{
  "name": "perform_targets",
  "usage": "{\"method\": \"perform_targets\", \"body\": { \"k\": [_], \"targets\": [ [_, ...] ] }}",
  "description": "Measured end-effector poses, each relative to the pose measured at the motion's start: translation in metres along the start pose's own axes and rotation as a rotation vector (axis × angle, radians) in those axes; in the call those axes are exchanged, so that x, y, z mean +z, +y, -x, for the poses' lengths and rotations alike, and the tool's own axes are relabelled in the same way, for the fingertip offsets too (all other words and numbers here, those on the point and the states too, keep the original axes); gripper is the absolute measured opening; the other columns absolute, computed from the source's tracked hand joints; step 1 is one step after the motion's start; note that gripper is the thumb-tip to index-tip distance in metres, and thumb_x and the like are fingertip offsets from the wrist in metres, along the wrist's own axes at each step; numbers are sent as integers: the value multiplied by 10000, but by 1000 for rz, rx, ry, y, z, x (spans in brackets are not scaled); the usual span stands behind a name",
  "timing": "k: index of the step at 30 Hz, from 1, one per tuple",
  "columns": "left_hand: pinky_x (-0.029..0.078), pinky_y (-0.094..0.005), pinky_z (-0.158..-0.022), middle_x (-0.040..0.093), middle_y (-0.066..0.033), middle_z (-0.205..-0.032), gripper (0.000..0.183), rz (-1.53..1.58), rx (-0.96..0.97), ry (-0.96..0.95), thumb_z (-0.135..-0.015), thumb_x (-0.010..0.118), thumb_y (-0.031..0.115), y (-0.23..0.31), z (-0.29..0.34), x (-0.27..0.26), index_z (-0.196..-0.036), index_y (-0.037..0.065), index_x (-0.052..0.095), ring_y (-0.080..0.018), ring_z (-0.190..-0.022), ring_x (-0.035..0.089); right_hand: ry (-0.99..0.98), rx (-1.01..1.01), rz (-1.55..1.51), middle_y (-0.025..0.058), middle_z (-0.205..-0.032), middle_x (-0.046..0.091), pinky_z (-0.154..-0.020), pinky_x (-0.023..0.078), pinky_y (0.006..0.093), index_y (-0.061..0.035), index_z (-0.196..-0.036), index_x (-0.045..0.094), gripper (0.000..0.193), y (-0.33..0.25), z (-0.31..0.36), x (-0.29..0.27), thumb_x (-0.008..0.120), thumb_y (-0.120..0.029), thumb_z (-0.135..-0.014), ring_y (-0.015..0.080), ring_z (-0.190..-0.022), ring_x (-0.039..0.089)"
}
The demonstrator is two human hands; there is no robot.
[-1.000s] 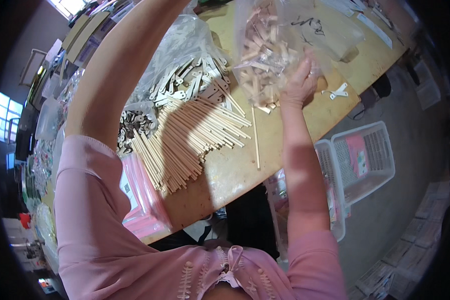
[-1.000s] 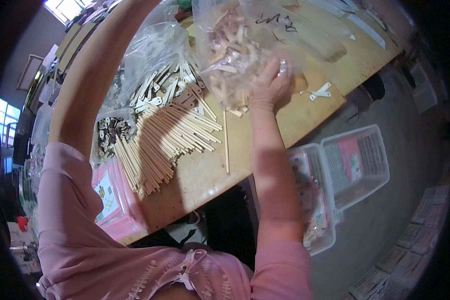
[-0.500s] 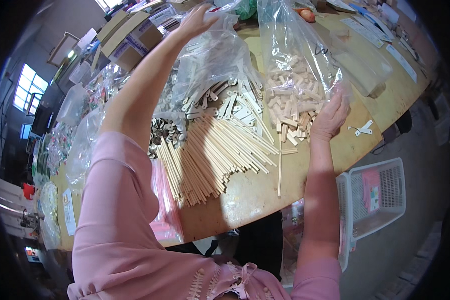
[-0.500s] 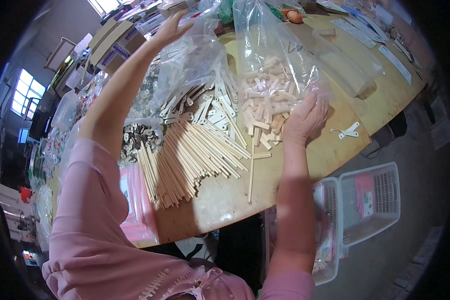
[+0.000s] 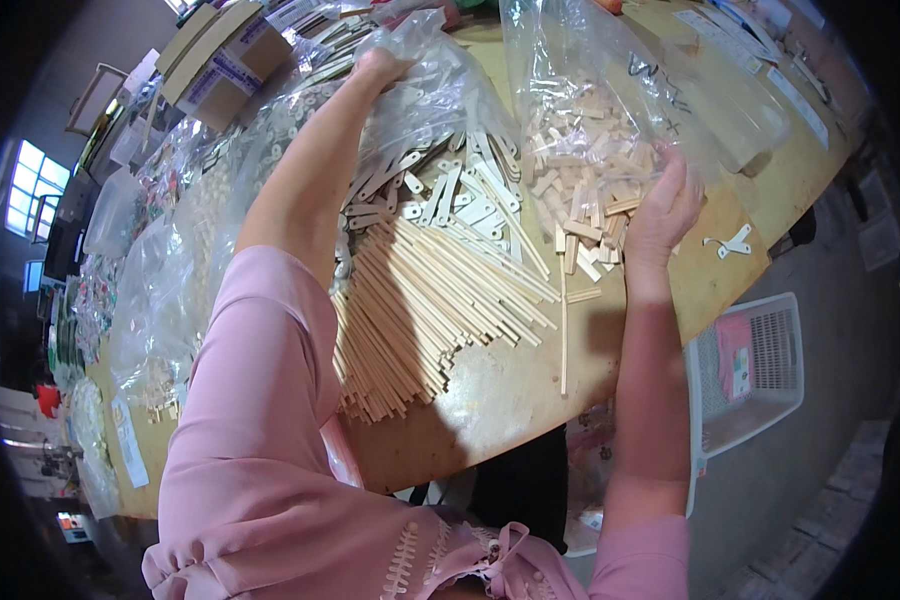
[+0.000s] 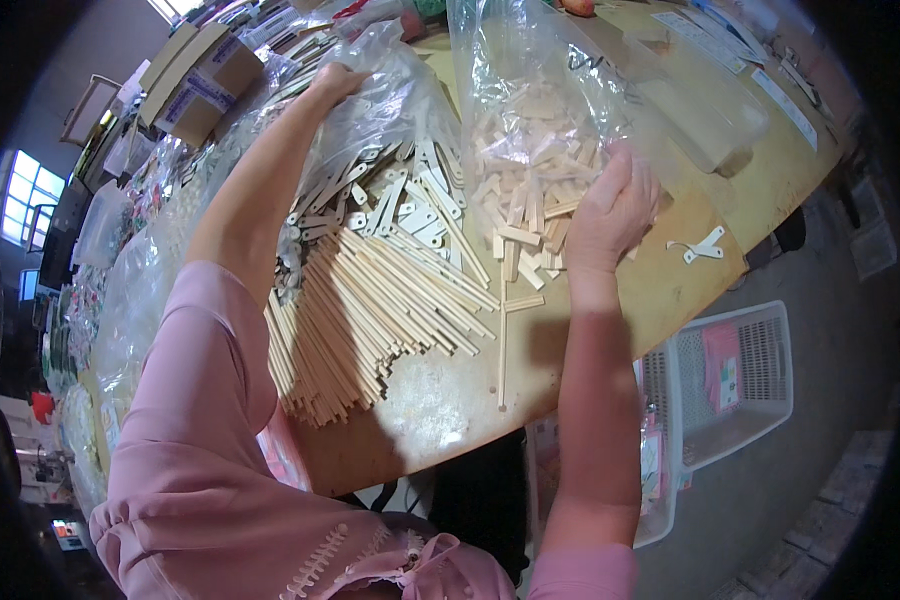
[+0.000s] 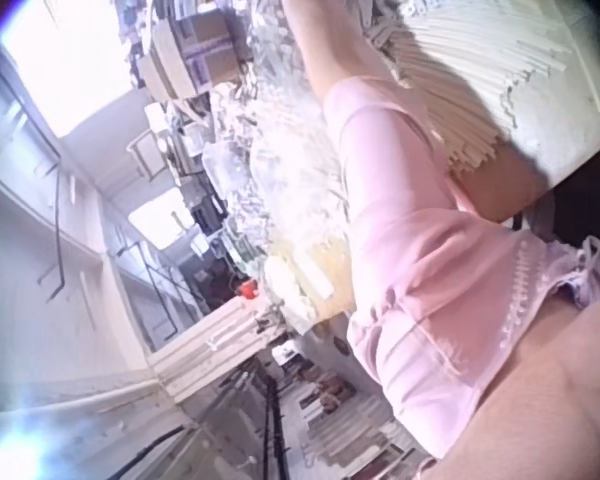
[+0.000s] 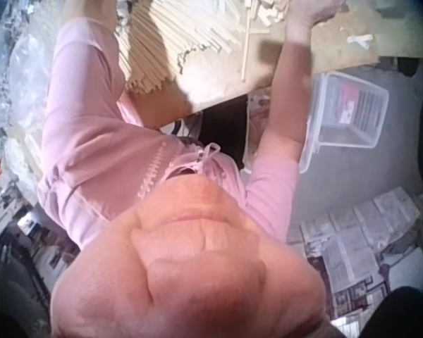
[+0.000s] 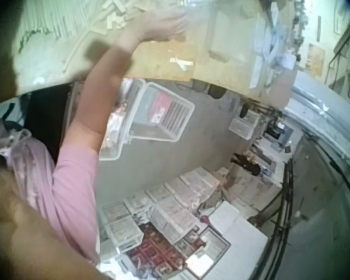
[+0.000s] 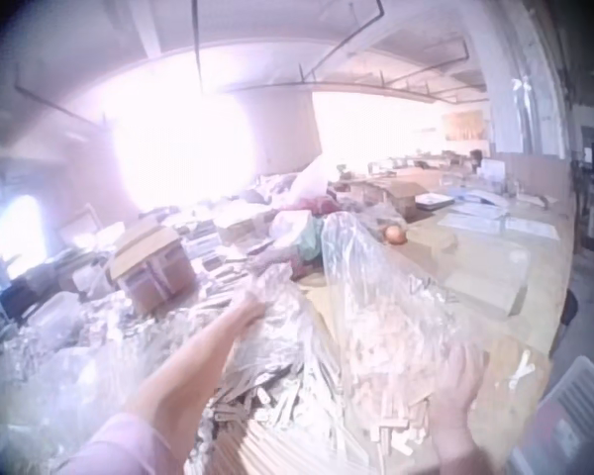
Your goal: The person sits on the floor and repeatedly picks up small wooden sticks, beads, and flat pieces from a table, placing them into small plastic bags. The person then seals the bags and drops them into a nearby basket.
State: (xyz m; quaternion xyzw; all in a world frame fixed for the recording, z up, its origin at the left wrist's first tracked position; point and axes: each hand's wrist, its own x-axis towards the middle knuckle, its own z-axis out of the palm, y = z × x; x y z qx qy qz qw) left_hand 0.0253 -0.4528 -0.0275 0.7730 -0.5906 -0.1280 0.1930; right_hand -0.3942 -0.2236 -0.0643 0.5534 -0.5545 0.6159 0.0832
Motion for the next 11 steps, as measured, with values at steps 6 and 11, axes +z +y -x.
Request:
{"method": "perform_targets", "body": {
  "k": [6, 11],
  "targets": [
    [528, -309, -663, 744, -61, -892, 390, 685, 342, 338, -922, 719, 481, -41, 5, -90, -1087, 135, 786, -167, -759, 684, -3, -1, -36, 158, -920, 680, -892, 446, 495, -48, -981, 746, 381, -13, 4, 22, 442, -262, -1068, 388, -972, 603],
    [467, -345, -699, 651, -64, -862, 334, 866, 490, 395, -953, 682, 326, 73, 146, -166, -1029, 4, 727, -150, -789, 591, -27, 28, 52, 168, -921, 679, -887, 441, 504, -62, -980, 754, 382, -13, 4, 10, 450, -278, -1068, 391, -974, 603]
  ]
}}
